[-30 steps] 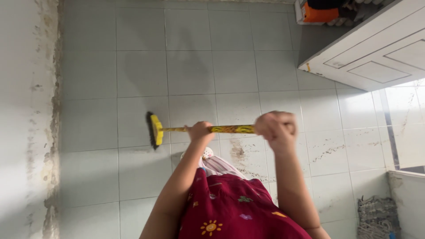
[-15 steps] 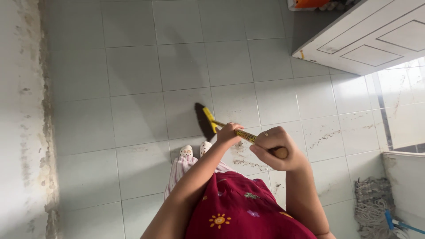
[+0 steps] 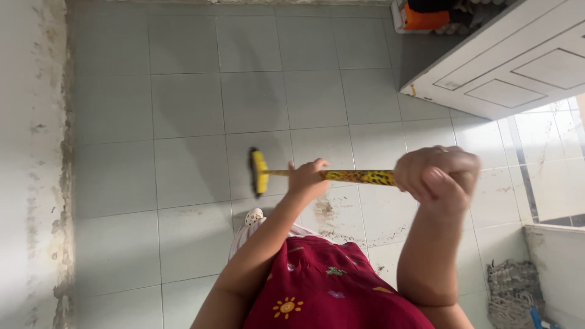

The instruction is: Sweep dirt and debris from a tiled floor using a broom.

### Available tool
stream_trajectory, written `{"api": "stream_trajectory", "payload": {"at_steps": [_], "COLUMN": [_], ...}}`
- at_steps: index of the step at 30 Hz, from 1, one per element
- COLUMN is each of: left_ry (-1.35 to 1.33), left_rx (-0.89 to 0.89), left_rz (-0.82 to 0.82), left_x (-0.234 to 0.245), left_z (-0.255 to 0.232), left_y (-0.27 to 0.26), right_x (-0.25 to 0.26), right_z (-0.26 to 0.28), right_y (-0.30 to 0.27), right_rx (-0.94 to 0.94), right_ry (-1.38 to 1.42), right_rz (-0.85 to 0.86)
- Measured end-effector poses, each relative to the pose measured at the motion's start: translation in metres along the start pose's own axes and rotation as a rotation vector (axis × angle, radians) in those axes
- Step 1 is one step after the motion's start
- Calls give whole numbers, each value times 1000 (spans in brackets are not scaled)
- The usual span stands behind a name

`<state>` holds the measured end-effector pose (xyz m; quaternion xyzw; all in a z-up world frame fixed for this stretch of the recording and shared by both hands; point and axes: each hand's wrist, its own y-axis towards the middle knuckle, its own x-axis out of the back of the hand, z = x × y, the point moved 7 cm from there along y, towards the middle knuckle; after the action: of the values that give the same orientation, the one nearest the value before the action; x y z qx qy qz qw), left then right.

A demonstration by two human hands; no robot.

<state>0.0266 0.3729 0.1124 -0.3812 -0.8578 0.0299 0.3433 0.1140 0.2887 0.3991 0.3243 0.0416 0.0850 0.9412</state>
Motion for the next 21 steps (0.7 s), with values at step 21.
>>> {"api": "stream_trajectory", "payload": {"at_steps": [21], "left_ry": [113], "left_rx": [40], "left_rz": [143], "left_x": [-99], "left_z": [55], "left_y": [81], "right_x": [-39], "right_z": [-71], "right_y": [-25], "right_rx": [-443], "right_ry": [-654], "right_rz": [-93]}}
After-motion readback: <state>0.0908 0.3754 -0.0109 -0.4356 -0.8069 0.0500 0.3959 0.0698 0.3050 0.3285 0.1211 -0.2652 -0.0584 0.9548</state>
